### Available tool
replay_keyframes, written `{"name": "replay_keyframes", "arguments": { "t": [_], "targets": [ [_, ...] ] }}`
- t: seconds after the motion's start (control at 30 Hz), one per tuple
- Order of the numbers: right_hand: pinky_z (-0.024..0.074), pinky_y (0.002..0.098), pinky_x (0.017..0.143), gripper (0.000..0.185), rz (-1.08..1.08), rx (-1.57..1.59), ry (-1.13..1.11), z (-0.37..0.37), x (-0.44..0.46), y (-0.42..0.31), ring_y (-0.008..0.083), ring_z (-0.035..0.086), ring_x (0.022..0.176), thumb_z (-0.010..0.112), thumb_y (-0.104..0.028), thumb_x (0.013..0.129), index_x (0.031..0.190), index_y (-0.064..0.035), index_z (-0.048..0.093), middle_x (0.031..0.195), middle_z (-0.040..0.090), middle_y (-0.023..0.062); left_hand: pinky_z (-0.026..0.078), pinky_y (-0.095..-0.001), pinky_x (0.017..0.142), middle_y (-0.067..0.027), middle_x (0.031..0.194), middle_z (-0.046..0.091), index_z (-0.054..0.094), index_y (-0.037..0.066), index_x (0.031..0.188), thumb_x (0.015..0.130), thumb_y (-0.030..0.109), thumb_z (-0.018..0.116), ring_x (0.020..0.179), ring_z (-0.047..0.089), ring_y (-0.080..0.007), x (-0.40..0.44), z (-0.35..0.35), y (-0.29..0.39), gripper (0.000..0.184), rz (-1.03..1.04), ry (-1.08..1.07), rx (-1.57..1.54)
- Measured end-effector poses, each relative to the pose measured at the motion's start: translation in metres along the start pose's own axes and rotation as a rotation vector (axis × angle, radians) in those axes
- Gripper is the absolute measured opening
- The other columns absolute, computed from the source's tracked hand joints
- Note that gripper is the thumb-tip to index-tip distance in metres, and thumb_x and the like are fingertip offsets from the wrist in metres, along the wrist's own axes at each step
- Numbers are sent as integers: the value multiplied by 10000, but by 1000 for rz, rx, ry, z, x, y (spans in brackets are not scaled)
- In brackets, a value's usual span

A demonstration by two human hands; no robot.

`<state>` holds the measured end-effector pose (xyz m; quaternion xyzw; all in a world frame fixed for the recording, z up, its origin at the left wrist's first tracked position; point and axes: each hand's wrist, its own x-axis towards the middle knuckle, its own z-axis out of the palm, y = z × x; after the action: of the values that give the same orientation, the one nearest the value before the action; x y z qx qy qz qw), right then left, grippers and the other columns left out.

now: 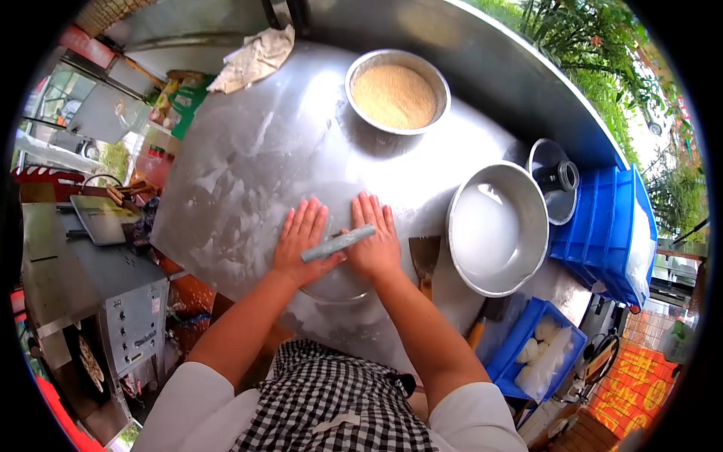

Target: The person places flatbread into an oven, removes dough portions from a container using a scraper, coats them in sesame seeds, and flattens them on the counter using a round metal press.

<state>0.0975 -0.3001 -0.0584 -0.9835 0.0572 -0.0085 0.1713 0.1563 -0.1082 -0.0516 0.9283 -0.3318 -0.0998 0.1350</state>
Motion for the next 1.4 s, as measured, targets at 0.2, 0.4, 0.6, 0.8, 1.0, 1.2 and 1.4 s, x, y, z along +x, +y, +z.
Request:
{"name": "replay_keyframes", "arguments": {
  "t": [0.2,0.4,0.6,0.8,1.0,1.2,1.4],
  "targets": [
    [199,514,1325,723,8,25,-21,-1,-1,1,323,298,1610,647,-377,1013,1608,-27,433,1703,384,161,92,-503,1342,-180,1766,236,301,54,1681,883,672,695,1652,172,-325,-5,3,-4,1084,28,-10,-56],
    [197,505,1327,690,30,-17,-28,2,-16,-6,323,308,1607,593,-385,1044,1612,-31,428,1698,396,156,123,-500,1341,-170,1759,260,307,45,1674,900,646,686,1643,201,-330,-15,15,-11,1050,93,45,7],
    [205,491,1328,595,35,84,-28,-9,-3,-1,347,337,1589,555,-248,1032,1581,-37,466,1677,423,165,310,-485,1276,-192,1635,464,447,86,1611,891,262,756,1526,424,-352,-2,-27,-25,803,93,-1,-319],
    [377,508,1231,596,114,304,234,-24,-44,1,414,484,1465,700,-136,938,1493,-3,529,1579,508,228,502,-457,1112,-216,1443,632,581,66,1496,885,175,690,1314,612,-392,-26,-68,-14,630,11,-69,-659],
    [455,474,1157,562,228,462,286,-34,-79,-5,420,547,1389,707,-138,967,1487,-7,540,1526,551,225,575,-503,909,-158,1205,708,675,71,1271,926,229,678,1078,700,-386,-7,-77,39,380,-16,-77,-432],
    [458,416,1151,520,212,506,408,-59,-89,-4,335,574,1348,703,-76,981,1477,-2,564,1473,574,201,586,-489,740,-138,1002,734,700,91,1121,920,249,745,848,719,-384,1,-69,39,260,16,149,-344],
    [480,402,1097,483,174,831,561,-90,-89,-23,286,609,1262,587,-85,1070,1531,22,489,1409,585,175,566,-502,691,-130,934,710,639,87,1000,909,196,767,833,715,-398,11,-190,21,192,107,376,-271]
  ]
}}
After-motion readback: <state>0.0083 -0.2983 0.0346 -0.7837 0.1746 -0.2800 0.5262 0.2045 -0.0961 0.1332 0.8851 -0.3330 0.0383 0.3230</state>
